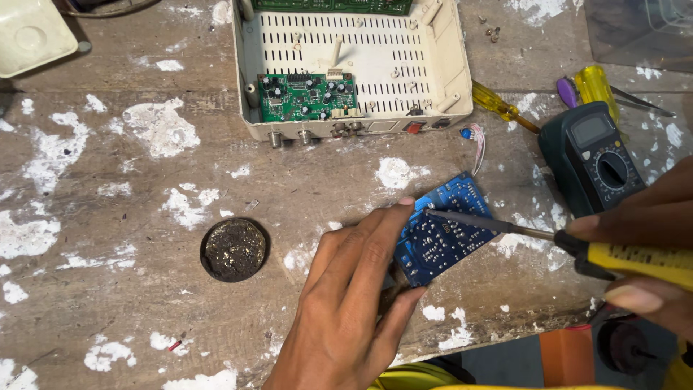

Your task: The person solders components onto a blue circuit board, holding the board with tweezers while applying a soldering iron, and periodically cleans the iron tip on a stand. They then probe the board with multimeter test leads to test it and handle a small power board with attached wires.

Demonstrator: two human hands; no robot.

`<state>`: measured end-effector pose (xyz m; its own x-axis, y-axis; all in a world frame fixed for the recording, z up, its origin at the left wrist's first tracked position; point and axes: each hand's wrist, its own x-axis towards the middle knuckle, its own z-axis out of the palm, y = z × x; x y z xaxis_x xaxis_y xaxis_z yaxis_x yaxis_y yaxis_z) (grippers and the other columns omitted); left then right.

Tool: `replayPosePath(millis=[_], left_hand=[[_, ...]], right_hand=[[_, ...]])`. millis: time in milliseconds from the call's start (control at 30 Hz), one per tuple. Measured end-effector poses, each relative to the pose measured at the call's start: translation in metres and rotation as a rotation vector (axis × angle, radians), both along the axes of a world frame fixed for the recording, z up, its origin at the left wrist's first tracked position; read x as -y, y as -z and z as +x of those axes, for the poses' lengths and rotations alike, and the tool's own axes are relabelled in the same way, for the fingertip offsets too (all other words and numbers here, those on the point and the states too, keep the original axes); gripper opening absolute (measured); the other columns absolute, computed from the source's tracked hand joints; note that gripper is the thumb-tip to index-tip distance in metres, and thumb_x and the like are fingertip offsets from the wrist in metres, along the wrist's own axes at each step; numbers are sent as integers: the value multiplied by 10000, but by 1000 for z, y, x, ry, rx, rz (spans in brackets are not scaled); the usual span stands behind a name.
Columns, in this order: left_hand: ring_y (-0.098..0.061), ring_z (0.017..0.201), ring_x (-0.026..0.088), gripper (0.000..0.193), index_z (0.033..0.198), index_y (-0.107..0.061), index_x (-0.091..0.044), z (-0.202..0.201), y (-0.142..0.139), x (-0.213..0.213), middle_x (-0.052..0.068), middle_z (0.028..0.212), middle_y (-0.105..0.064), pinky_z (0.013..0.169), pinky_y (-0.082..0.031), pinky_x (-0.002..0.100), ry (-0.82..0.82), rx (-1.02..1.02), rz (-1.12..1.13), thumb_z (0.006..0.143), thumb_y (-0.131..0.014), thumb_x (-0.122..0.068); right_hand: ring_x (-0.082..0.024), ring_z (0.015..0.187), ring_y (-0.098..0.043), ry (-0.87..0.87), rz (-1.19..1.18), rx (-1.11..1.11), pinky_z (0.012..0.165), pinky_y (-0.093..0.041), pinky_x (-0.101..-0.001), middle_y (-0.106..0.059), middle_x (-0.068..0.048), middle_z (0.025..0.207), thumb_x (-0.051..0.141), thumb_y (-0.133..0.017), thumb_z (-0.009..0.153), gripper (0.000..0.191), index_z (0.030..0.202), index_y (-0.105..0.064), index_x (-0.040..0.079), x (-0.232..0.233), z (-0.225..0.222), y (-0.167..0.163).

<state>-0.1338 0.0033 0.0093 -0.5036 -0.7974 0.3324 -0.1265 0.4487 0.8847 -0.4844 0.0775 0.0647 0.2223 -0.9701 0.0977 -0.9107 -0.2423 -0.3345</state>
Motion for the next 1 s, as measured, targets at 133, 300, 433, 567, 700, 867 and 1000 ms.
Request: replayPosePath(millis=[133,300,433,567,700,867,1000], left_hand=[[-591,1299,407,753,1496,-443,10,-1,0,0,267,1415,-594,1072,-485,492,5,2,14,843,-806,-85],[-593,1300,402,768,1510,-435,3,1,0,-1,260,1424,-598,1084,-480,481,2,-6,10,842,-805,-74],[-583,1310,409,780,1520,-421,8,3,1,-2,255,1423,-599,1109,-466,478,3,-12,-10,840,-799,-63],[-589,1297,404,786,1522,-421,9,3,1,-2,251,1424,-603,1107,-465,477,7,-8,1,836,-797,-60],[-594,1292,400,787,1521,-422,10,2,1,-2,253,1416,-603,1102,-474,473,2,-12,-1,836,-804,-63],[-596,1287,399,774,1495,-439,27,2,-1,-2,262,1430,-594,1071,-498,467,-16,-24,8,827,-819,-64],[-610,1293,396,759,1476,-439,63,1,-2,-1,267,1436,-590,1074,-508,465,-31,-40,-17,830,-819,-59]], right_hand=[[-95,788,-620,-20,-8,-78,731,-531,-282,-717,1,903,656,-656,835,616,1152,-738,134,1,30,-31],[-89,774,-633,-67,4,-89,741,-518,-297,-701,8,912,616,-688,773,592,1162,-741,172,19,56,-46],[-80,702,-666,-283,21,-177,719,-524,-318,-755,58,800,683,-709,709,652,1143,-751,198,32,47,-46],[-89,728,-646,-281,-20,-122,727,-510,-313,-744,27,844,669,-697,787,607,1163,-732,194,25,27,-34],[-89,728,-630,-228,-36,-71,710,-505,-300,-736,4,856,627,-692,826,583,1170,-721,157,16,5,-20],[-98,738,-645,-145,26,-140,706,-515,-291,-732,-8,860,602,-683,828,583,1169,-716,131,2,-24,-3],[-105,746,-656,-73,66,-201,703,-522,-284,-730,-17,864,583,-676,829,584,1168,-711,109,-20,-38,6]])
